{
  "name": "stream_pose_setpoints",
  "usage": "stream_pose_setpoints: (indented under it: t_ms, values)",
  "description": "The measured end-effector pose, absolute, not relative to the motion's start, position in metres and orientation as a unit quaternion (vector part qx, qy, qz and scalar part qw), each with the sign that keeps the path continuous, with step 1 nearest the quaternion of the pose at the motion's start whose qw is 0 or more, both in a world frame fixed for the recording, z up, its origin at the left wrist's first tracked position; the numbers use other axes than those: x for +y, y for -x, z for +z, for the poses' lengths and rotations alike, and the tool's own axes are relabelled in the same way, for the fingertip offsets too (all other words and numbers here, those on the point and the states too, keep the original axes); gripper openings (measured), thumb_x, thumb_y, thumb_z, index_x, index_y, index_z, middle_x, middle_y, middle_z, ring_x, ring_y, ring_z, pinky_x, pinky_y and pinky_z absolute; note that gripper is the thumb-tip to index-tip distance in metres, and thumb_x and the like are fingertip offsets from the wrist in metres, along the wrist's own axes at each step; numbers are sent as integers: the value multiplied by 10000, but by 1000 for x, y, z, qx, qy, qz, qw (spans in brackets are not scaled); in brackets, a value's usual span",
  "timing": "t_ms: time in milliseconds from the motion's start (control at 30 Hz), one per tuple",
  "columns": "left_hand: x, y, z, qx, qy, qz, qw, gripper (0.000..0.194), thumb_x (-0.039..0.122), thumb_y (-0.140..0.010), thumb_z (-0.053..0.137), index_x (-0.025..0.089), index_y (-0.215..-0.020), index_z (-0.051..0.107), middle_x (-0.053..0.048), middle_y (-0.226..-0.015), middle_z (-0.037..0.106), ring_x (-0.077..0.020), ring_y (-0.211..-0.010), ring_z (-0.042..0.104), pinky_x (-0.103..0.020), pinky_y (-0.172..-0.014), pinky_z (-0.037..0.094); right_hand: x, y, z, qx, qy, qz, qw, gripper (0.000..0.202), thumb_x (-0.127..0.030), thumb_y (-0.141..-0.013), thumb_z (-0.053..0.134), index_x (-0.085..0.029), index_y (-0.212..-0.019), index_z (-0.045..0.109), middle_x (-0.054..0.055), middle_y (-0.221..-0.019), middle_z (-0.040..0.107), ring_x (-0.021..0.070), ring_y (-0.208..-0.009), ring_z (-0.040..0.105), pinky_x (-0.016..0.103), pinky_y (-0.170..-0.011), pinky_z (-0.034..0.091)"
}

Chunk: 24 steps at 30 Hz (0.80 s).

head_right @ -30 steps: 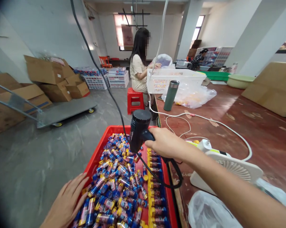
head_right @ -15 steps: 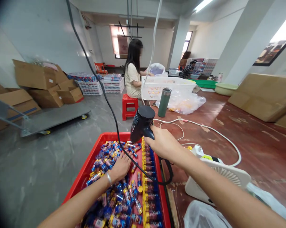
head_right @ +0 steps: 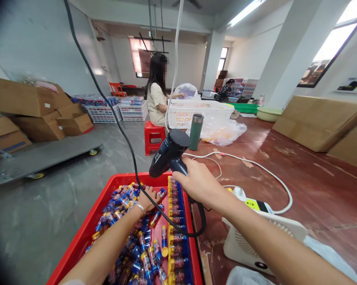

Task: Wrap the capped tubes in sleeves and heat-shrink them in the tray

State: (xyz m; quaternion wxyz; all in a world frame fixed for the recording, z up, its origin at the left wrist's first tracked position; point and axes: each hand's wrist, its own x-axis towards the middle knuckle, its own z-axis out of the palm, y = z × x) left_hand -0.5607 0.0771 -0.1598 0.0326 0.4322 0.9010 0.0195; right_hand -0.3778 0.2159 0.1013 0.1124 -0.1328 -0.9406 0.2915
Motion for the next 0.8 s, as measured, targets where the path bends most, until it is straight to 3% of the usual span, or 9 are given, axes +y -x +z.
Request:
stream_pose_setpoints:
  t_ms: [133, 267, 633, 800]
  values:
    - [42, 540, -161, 897, -441, -9, 6, 427, 430, -966, 418, 124, -1005, 714, -202, -1157, 647, -374, -1170, 522, -575, -973, 355, 216, 382, 93, -961, 142, 218, 92, 148, -252, -865, 551, -203, -991, 610, 70, -921, 720, 248, -823, 669, 296, -673, 427]
    - [9, 521, -154, 892, -451, -22, -28, 422, 401, -975, 384, 136, -1112, 682, -207, -1360, 545, -397, -1341, 377, -584, -1037, 305, 213, 392, 85, -977, 128, 163, 43, 189, -264, -865, 545, -179, -1019, 614, 119, -958, 731, 283, -844, 687, 306, -649, 425]
    - [-55, 492, -137, 891, -447, -12, -78, 427, 360, -939, 469, 247, -1340, 564, -117, -1443, 525, -335, -1344, 433, -544, -1081, 326, 197, 417, 71, -983, 128, 133, 10, 256, -288, -852, 593, -117, -1037, 635, 234, -1036, 709, 374, -948, 681, 372, -704, 460]
    - [-138, 492, -129, 910, -380, 13, -165, 498, 404, -946, 361, 190, -1358, 541, -137, -1457, 506, -311, -1376, 403, -532, -1092, 327, 192, 422, 72, -981, 106, 161, 26, 213, -290, -858, 561, -153, -1006, 630, 163, -1026, 722, 310, -930, 684, 319, -684, 448]
